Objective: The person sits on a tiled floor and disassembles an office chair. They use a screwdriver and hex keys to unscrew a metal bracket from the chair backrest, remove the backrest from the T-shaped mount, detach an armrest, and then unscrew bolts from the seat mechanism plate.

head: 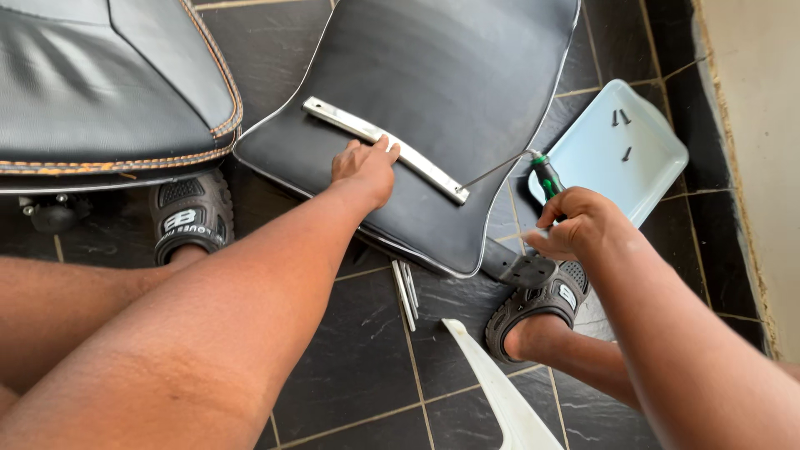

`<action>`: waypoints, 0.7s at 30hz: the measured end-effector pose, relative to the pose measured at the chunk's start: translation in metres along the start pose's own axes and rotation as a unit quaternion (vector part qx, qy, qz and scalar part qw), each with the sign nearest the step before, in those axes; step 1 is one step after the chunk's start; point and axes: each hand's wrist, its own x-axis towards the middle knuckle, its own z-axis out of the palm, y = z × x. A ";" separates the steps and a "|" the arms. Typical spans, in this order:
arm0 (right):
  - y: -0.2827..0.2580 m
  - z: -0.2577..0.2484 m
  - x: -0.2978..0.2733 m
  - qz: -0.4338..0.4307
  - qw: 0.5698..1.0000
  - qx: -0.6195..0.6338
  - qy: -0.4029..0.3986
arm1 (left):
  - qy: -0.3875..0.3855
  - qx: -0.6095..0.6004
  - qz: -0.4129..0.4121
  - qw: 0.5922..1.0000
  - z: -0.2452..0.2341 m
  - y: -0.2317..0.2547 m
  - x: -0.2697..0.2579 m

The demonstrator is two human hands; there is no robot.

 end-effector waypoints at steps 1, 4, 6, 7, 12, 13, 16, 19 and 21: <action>0.001 0.004 0.002 -0.002 1.000 -0.011 -0.002 | -0.005 0.006 0.002 1.000 0.002 0.000 -0.002; -0.001 -0.009 0.012 -0.004 0.996 -0.085 -0.005 | -0.025 0.028 0.002 0.999 -0.003 0.005 -0.002; -0.010 -0.028 0.020 -0.008 0.984 -0.176 -0.016 | -0.063 0.042 -0.019 0.997 -0.007 0.010 0.000; -0.013 -0.032 0.022 -0.012 0.979 -0.201 -0.021 | -0.045 0.035 -0.011 0.998 -0.006 0.010 -0.003; -0.035 -0.040 0.029 -0.030 0.966 -0.255 -0.017 | 0.012 0.012 0.016 1.000 -0.002 0.003 -0.002; -0.039 -0.040 0.030 -0.035 0.967 -0.253 -0.017 | -0.005 0.012 0.013 1.000 0.002 0.001 -0.004; -0.052 -0.046 0.034 -0.055 0.971 -0.234 -0.005 | -0.028 0.013 0.019 0.999 0.007 0.007 -0.003; -0.083 -0.063 0.038 -0.090 0.981 -0.170 0.030 | 0.004 0.000 0.024 1.000 -0.003 0.012 0.007; -0.107 -0.067 0.034 -0.112 0.985 -0.124 0.046 | 0.022 -0.037 0.013 0.999 -0.002 0.001 0.004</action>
